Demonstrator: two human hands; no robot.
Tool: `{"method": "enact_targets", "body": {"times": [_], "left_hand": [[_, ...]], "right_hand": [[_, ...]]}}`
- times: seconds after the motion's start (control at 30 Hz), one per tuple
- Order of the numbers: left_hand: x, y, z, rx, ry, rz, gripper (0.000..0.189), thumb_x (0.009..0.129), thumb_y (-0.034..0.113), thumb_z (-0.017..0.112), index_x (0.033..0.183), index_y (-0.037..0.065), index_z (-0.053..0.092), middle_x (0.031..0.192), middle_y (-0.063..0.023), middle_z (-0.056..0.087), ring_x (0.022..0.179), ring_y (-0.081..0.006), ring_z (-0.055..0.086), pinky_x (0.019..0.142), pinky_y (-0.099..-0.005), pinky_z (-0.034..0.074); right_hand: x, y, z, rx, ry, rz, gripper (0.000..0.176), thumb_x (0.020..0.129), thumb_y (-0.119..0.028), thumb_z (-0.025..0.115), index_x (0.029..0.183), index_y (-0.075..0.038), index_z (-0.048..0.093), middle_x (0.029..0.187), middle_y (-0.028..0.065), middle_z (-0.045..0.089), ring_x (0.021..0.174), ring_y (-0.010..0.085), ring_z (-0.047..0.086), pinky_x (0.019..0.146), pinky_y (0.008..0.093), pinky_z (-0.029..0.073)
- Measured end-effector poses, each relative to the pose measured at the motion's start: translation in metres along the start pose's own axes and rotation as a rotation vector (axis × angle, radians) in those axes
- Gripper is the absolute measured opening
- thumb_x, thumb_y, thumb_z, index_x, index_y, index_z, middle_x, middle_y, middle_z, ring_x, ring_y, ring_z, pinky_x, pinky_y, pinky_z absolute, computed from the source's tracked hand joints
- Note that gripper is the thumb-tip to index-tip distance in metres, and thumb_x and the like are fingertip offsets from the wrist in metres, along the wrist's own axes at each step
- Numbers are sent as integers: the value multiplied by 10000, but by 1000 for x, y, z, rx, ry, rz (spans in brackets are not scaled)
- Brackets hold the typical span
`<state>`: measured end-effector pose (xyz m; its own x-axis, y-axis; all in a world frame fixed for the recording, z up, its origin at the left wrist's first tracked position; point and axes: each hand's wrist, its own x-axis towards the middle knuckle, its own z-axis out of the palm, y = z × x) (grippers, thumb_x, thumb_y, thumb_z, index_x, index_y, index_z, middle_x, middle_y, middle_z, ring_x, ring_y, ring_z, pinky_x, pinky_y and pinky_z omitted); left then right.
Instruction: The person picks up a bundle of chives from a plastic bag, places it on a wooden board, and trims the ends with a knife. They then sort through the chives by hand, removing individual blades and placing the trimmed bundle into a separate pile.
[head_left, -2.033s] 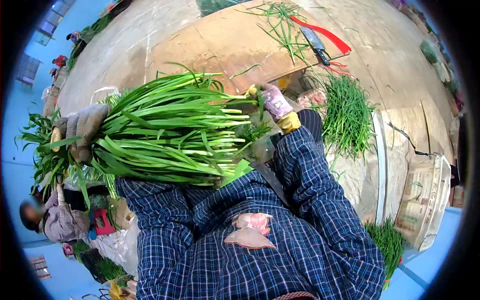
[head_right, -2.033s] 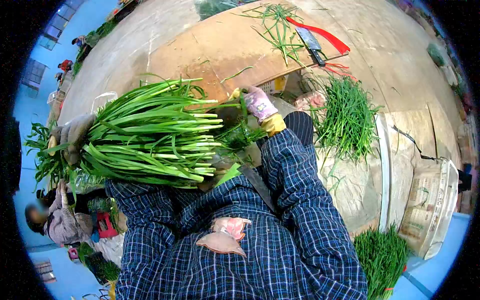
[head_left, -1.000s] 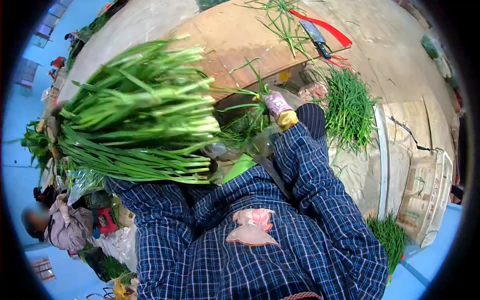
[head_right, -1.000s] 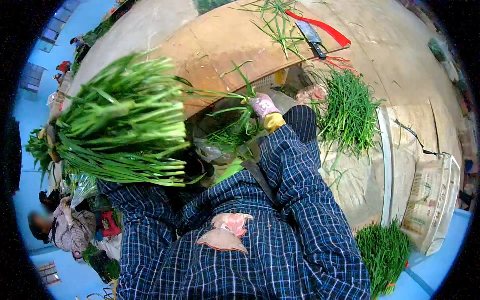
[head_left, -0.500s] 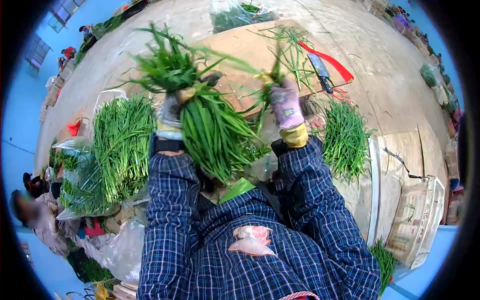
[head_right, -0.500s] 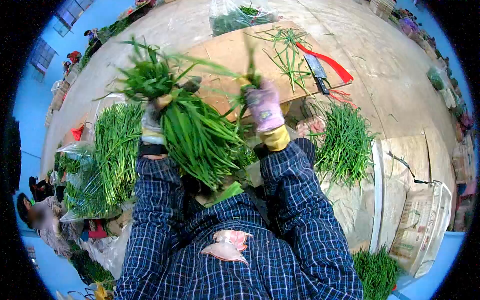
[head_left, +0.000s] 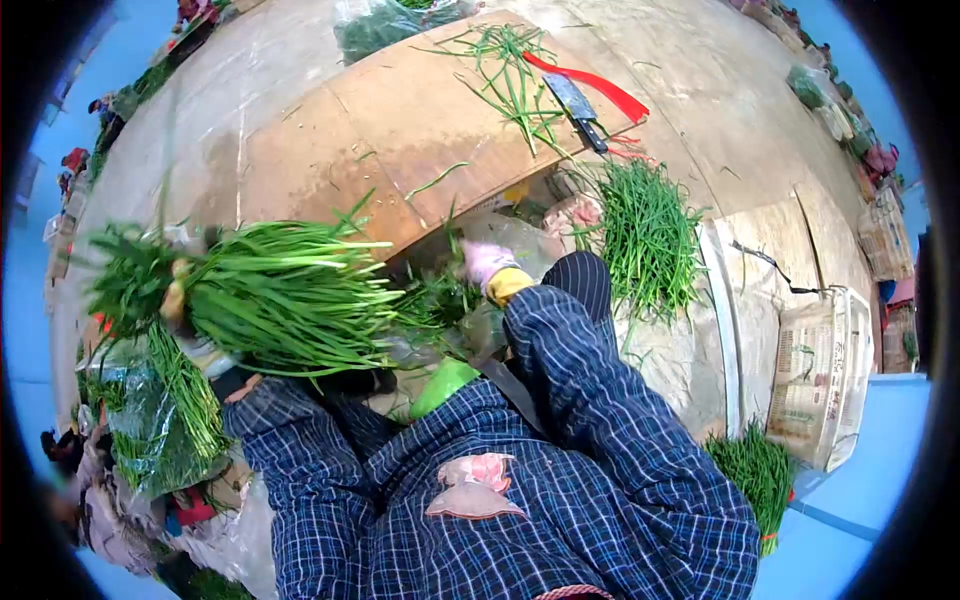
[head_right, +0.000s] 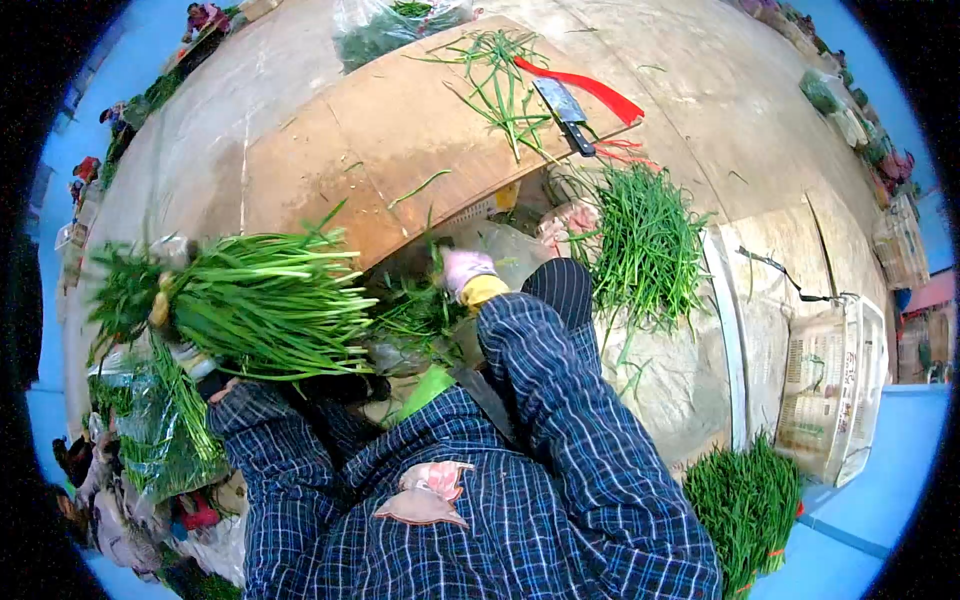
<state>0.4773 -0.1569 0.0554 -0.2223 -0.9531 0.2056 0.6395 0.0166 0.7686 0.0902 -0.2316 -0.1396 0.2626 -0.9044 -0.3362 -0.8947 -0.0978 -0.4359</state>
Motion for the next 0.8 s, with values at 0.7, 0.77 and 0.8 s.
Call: {"method": "enact_targets", "body": {"times": [0.7,0.77,0.8], "left_hand": [[10,-68,102,-377,166,127,270,761,207,573,989,87,491,1078,-122,556,948,-292,550,818,-472,462],[6,-77,91,-348,285,22,233,766,213,564,945,80,498,1016,-100,576,918,-276,556,814,-449,466],[14,-80,90,-294,283,-25,228,770,216,557,938,73,500,1000,-94,584,912,-267,561,819,-428,470]], "right_hand": [[66,56,-144,735,388,-62,420,746,-260,653,1054,17,585,963,132,633,867,248,601,778,328,462],[28,11,-155,1024,218,-239,288,774,-157,646,993,18,581,880,71,606,787,168,575,718,277,457],[17,-7,-158,1111,102,-320,221,787,-112,638,960,10,577,837,44,584,755,131,554,691,253,452]]}}
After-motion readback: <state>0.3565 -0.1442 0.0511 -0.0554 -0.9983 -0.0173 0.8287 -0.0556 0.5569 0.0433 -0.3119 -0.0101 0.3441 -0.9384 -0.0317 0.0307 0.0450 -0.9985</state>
